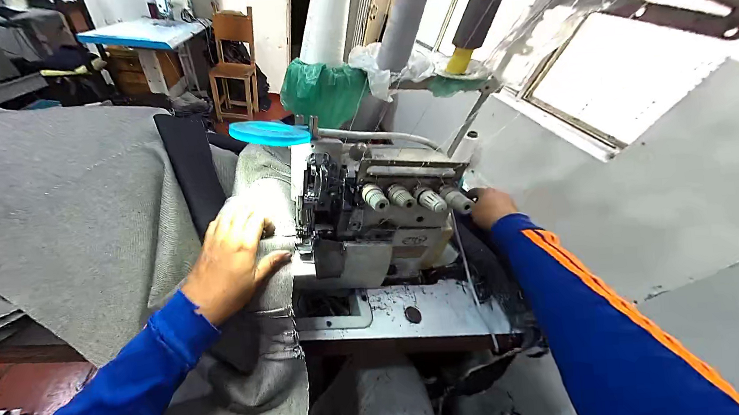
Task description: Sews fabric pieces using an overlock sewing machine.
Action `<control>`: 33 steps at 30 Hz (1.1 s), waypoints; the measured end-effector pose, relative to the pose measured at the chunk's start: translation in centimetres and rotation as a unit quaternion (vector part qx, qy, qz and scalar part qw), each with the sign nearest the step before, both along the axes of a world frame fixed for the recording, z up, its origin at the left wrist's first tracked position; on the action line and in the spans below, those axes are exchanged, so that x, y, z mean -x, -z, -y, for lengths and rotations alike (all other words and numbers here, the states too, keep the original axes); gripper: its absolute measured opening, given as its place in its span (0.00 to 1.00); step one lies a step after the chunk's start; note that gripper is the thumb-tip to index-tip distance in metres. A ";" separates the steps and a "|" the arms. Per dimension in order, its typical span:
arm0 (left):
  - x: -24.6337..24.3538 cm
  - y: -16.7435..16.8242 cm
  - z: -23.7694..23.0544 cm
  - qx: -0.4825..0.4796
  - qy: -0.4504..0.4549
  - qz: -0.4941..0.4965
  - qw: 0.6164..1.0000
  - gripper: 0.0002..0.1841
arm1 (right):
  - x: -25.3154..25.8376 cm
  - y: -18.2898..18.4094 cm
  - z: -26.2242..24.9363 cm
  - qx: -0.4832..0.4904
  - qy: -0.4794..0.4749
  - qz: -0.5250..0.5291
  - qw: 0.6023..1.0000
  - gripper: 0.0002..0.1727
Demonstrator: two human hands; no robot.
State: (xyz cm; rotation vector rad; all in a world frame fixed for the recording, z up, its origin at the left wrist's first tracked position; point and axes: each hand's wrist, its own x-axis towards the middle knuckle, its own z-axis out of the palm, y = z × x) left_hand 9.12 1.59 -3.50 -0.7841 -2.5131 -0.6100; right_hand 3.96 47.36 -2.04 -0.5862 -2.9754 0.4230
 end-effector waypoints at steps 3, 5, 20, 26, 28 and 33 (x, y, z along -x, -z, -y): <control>-0.1 -0.1 0.1 -0.019 0.041 0.025 0.999 0.15 | 2.2 0.2 0.3 -0.026 0.018 0.057 0.998 0.17; 0.3 -1.1 0.6 -0.043 0.102 0.073 0.991 0.12 | 2.4 0.2 -0.2 -0.024 0.000 0.052 0.998 0.18; 1.1 -4.6 2.8 -0.275 0.365 0.384 0.803 0.09 | -20.2 -1.2 16.1 0.416 -0.293 -0.122 0.852 0.46; -3.8 -6.9 3.2 -0.189 0.262 0.178 0.929 0.05 | -14.9 3.2 27.6 0.420 -0.221 -0.351 0.807 0.08; -5.0 -6.7 2.5 -0.220 0.227 0.115 0.942 0.03 | -14.4 2.8 30.1 0.436 -0.240 -0.370 0.784 0.11; -4.3 -5.6 2.6 -0.293 0.188 0.149 0.926 0.07 | -14.7 2.6 33.5 0.546 -0.288 -0.348 0.706 0.12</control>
